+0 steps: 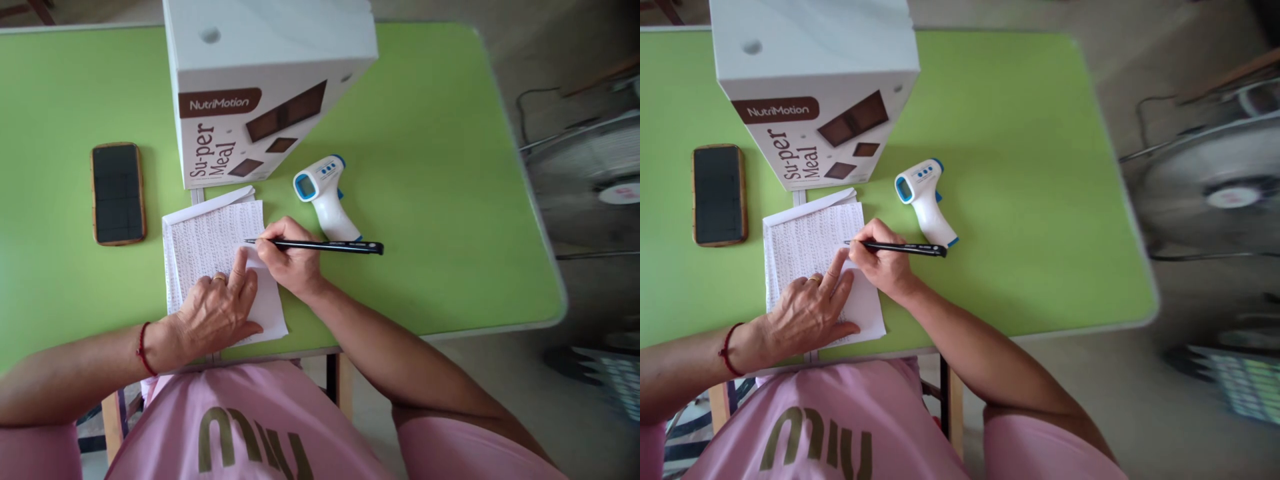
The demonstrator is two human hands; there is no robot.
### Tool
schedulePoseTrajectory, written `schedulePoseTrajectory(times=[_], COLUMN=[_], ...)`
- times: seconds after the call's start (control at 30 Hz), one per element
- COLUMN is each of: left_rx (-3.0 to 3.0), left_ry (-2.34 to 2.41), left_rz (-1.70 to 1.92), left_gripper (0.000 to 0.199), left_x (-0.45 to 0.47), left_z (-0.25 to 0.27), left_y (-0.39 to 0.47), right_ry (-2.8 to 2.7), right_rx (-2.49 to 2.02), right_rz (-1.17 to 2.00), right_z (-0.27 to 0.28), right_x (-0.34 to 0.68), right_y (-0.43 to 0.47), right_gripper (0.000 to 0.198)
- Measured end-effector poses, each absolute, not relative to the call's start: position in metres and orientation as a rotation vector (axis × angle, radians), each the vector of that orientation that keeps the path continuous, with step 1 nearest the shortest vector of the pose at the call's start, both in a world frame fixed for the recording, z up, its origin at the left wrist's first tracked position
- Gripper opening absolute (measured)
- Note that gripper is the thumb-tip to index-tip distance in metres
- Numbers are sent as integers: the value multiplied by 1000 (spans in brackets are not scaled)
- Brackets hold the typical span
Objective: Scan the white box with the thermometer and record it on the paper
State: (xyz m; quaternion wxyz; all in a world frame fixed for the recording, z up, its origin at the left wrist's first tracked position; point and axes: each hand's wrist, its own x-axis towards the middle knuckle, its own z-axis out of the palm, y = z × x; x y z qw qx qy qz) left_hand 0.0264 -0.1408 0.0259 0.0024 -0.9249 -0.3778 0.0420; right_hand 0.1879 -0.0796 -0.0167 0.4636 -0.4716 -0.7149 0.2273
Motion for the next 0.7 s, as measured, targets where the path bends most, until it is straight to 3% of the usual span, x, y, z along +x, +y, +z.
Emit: schedulePoseTrajectory(times=[0.7], left_rx=[-2904], left_ry=[-1201], left_rz=[157], left_gripper=[70], left_x=[26], left_z=[25], left_y=[-141], right_ry=[-1794], right_rx=[-1184], right_rz=[578], right_z=[-16], right_x=[187], right_y=[-80], right_gripper=[14])
